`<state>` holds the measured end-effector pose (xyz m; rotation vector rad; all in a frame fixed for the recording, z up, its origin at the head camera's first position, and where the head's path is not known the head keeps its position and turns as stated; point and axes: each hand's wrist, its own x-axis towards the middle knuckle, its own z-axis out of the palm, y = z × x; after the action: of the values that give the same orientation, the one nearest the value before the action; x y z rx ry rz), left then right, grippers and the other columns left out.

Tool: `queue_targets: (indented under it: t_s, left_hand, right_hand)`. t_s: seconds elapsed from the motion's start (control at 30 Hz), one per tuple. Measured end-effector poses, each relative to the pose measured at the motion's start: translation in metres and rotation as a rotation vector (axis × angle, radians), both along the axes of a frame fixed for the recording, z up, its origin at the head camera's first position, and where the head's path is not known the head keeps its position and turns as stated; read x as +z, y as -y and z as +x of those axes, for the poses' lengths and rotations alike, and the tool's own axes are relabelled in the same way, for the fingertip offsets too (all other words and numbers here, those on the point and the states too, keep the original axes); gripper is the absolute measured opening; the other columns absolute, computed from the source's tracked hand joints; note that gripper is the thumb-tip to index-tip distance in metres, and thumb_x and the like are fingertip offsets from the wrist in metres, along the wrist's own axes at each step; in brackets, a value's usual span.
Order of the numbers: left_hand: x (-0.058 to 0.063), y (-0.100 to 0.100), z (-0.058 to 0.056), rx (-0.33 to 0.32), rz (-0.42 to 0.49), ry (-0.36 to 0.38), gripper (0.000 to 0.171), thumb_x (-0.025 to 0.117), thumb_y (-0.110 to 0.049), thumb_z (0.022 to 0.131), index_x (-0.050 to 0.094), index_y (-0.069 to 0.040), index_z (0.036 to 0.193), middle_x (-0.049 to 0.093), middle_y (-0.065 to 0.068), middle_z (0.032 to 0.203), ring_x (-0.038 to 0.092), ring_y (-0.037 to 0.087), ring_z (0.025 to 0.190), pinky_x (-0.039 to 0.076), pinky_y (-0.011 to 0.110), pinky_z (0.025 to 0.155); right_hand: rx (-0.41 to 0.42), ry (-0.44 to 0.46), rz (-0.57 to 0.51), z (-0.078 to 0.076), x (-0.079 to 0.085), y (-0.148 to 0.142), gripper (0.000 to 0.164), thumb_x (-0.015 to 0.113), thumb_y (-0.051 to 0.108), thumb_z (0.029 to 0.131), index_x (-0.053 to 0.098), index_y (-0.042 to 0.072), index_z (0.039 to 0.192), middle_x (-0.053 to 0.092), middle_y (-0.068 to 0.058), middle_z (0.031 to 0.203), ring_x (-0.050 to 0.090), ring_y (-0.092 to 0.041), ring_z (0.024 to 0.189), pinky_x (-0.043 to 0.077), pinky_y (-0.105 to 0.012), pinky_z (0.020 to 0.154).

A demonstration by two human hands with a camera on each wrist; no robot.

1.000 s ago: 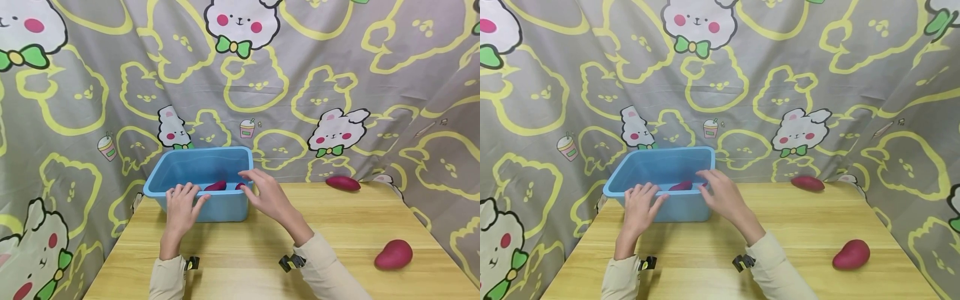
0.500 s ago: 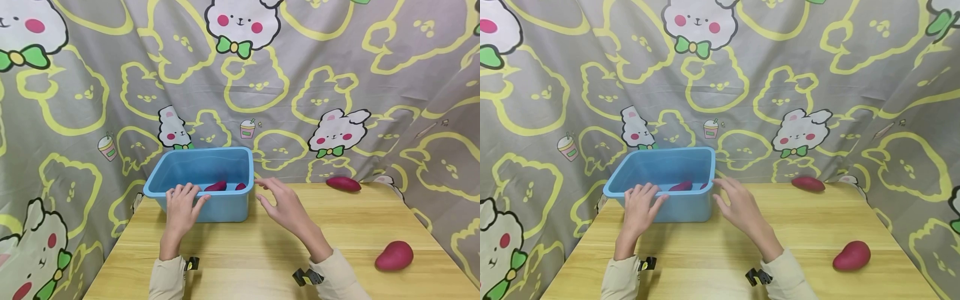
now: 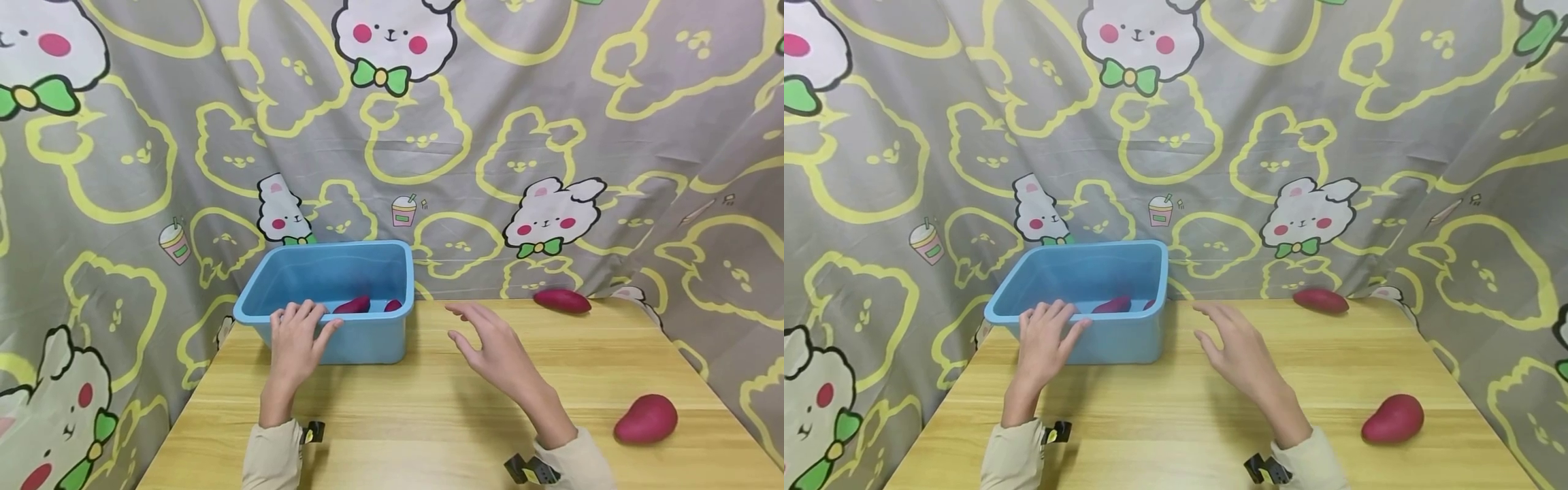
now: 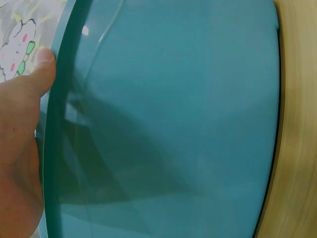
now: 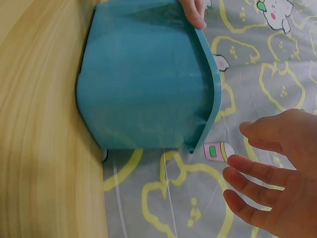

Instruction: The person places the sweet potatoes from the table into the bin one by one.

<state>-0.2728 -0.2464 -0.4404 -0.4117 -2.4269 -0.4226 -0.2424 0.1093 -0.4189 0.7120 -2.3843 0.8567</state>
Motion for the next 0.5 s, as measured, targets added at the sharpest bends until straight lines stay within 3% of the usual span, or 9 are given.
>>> queue_targets:
  t_s: [0.5]
  left_hand:
    - [-0.001,-0.001,0.000,-0.013,-0.001,-0.028,0.034,0.066,-0.046,0.098,0.069,-0.013,0.103,0.066,0.009,0.105,0.052,0.034,0.101,0.029,0.063,0.098]
  right_hand:
    - [-0.050,0.059,0.013,0.002,-0.019,-0.042,0.043,0.080,0.009,0.090,0.065,0.010,0.131,0.067,-0.007,0.122,0.066,-0.027,0.107,0.055,-0.049,0.086]
